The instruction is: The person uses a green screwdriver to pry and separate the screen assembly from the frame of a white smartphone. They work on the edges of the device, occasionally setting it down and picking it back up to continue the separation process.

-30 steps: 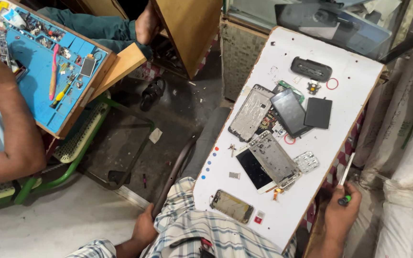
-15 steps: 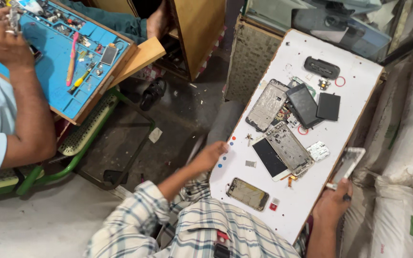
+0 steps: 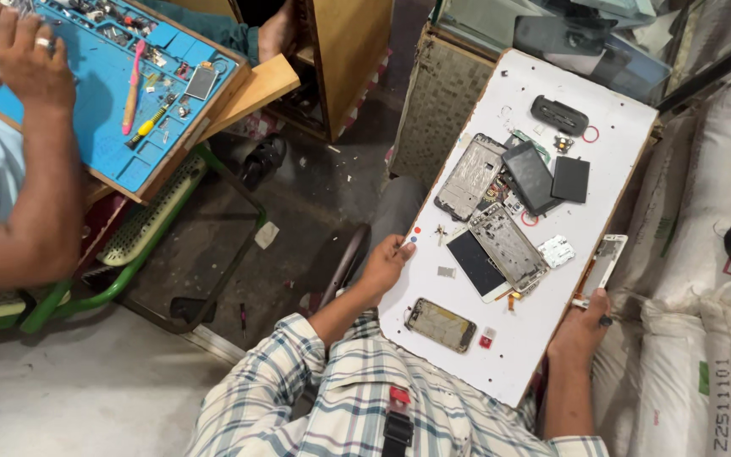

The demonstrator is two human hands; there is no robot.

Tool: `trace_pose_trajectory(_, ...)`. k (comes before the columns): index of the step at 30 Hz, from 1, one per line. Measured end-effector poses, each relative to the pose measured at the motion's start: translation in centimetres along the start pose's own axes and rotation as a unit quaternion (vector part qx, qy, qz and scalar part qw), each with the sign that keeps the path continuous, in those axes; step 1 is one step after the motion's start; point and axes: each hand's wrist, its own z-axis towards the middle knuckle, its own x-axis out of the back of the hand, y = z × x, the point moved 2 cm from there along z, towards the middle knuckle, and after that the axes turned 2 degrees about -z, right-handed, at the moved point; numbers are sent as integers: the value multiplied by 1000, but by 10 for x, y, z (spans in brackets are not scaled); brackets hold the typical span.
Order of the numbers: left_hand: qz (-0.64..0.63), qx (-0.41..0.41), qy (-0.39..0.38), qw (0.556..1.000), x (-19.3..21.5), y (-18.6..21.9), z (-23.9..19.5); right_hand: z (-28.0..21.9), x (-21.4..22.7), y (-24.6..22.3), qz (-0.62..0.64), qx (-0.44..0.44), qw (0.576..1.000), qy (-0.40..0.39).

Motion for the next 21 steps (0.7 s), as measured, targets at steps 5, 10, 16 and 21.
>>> trace_pose_trajectory(5, 1, -6, -3, 1000, 2, 3, 0, 3, -4, -13, 2, 21, 1000, 1)
trace_pose_trajectory(10, 15, -31, 2, 999, 5, -1, 2, -2, -4, -9, -60, 41, 997, 31)
trace_pose_trajectory(16, -13, -43, -2, 999, 6, -15, 14, 6, 10, 2, -120, 70, 990, 34)
trace_pose_trajectory(21, 54, -69, 24, 996, 7, -9, 19, 9, -7, -9, -49, 108, 993, -7)
